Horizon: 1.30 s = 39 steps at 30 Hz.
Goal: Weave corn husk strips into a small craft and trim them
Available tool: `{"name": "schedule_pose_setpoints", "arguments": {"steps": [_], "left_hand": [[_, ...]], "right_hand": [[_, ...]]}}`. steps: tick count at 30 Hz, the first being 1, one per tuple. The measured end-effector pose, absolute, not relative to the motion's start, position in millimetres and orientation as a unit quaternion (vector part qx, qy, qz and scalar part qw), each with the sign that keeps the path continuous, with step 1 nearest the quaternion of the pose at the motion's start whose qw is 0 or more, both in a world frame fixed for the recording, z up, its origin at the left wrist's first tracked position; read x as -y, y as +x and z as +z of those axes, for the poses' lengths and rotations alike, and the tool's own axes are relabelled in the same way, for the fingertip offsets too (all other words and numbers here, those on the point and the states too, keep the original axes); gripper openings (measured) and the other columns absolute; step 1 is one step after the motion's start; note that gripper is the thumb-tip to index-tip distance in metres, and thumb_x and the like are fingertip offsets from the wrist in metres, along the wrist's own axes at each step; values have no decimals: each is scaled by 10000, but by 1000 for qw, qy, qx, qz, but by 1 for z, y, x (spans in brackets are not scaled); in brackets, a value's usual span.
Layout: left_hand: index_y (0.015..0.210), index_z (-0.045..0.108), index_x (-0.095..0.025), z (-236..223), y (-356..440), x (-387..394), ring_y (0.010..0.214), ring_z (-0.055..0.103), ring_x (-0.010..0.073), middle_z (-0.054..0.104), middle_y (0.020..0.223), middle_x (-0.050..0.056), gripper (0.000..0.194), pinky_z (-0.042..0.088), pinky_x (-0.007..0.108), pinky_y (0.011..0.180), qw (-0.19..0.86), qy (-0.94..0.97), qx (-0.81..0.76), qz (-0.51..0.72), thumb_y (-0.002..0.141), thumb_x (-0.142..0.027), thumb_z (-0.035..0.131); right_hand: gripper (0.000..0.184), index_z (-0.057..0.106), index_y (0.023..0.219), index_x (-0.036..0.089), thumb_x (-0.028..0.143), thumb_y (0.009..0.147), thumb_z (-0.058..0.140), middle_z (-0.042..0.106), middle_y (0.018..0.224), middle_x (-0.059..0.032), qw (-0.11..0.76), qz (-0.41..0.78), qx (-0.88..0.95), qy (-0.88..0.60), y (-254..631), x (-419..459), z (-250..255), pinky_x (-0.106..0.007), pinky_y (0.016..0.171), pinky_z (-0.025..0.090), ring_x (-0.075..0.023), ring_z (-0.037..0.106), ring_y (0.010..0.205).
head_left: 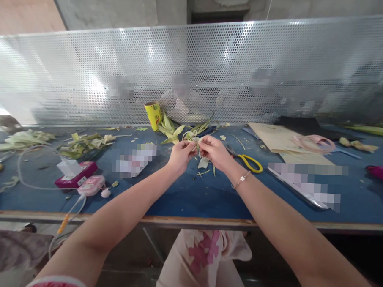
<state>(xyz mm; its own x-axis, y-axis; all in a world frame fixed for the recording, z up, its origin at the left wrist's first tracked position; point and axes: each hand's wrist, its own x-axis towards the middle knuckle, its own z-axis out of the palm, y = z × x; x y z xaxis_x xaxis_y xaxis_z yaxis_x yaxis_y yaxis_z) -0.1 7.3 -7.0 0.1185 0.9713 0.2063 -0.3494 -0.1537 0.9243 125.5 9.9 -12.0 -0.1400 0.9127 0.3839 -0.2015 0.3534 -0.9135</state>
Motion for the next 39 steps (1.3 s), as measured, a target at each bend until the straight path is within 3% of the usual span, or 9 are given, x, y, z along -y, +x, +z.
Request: {"name": "schedule_pose_setpoints", "arguments": {"steps": [3, 8, 12, 16, 19, 22, 29, 39], "left_hand": [[682, 506, -132, -7, 1, -5, 560, 558, 59, 571, 604, -11, 196, 480, 213, 630, 606, 459, -314, 568, 742, -227, 666], [665, 433, -162, -7, 2, -3, 548, 549, 70, 543, 574, -36, 219, 472, 219, 606, 585, 472, -340, 565, 757, -209, 627], [647, 407, -174, -10, 3, -6, 515, 510, 71, 511, 554, -41, 208, 429, 206, 540, 527, 510, -391, 555, 794, -188, 554], [640, 398, -183, -14, 2, -7, 459, 433, 62, 448, 504, -54, 204, 355, 194, 483, 426, 578, -418, 556, 819, -184, 495], [655, 414, -188, -15, 0, -6, 469, 391, 63, 424, 507, -58, 184, 305, 199, 481, 312, 628, -405, 586, 816, -187, 503], [678, 411, -193, -15, 0, -5, 498, 382, 67, 419, 540, -56, 168, 306, 207, 507, 264, 645, -391, 602, 825, -184, 491], [682, 368, -199, -14, 1, -9, 488, 349, 65, 381, 548, -60, 193, 305, 210, 497, 287, 642, -354, 616, 848, -216, 463], [652, 383, -195, -11, 0, -11, 418, 331, 53, 357, 470, -78, 250, 282, 203, 432, 359, 664, -292, 587, 826, -294, 533]], "right_hand": [[210, 473, 716, 213, 364, 717, 619, 495, 573, 52, 574, 433, 618, -319, 126, -14, -16, -255, 534, 377, -96, 464, 514], [112, 446, 734, 222, 295, 771, 523, 513, 608, 36, 530, 270, 696, -404, 128, -18, -22, -266, 553, 374, -126, 486, 549], [95, 438, 707, 218, 240, 787, 484, 518, 629, 19, 497, 141, 728, -450, 124, -15, -23, -267, 570, 339, -143, 487, 595], [184, 395, 646, 219, 240, 799, 495, 470, 576, 21, 511, 86, 713, -472, 116, -7, -19, -269, 560, 302, -138, 442, 563], [212, 402, 642, 217, 277, 813, 511, 439, 548, 35, 542, 94, 702, -452, 113, -3, -16, -264, 541, 283, -123, 404, 527], [228, 419, 640, 214, 309, 818, 524, 397, 528, 53, 575, 134, 690, -419, 112, 0, -14, -252, 515, 269, -106, 362, 502], [215, 442, 651, 215, 323, 816, 527, 358, 526, 60, 621, 238, 644, -379, 110, 1, -12, -241, 488, 254, -99, 338, 494], [192, 481, 652, 213, 317, 803, 536, 340, 496, 71, 637, 234, 607, -414, 113, -4, -16, -239, 462, 221, -89, 306, 454]]}}
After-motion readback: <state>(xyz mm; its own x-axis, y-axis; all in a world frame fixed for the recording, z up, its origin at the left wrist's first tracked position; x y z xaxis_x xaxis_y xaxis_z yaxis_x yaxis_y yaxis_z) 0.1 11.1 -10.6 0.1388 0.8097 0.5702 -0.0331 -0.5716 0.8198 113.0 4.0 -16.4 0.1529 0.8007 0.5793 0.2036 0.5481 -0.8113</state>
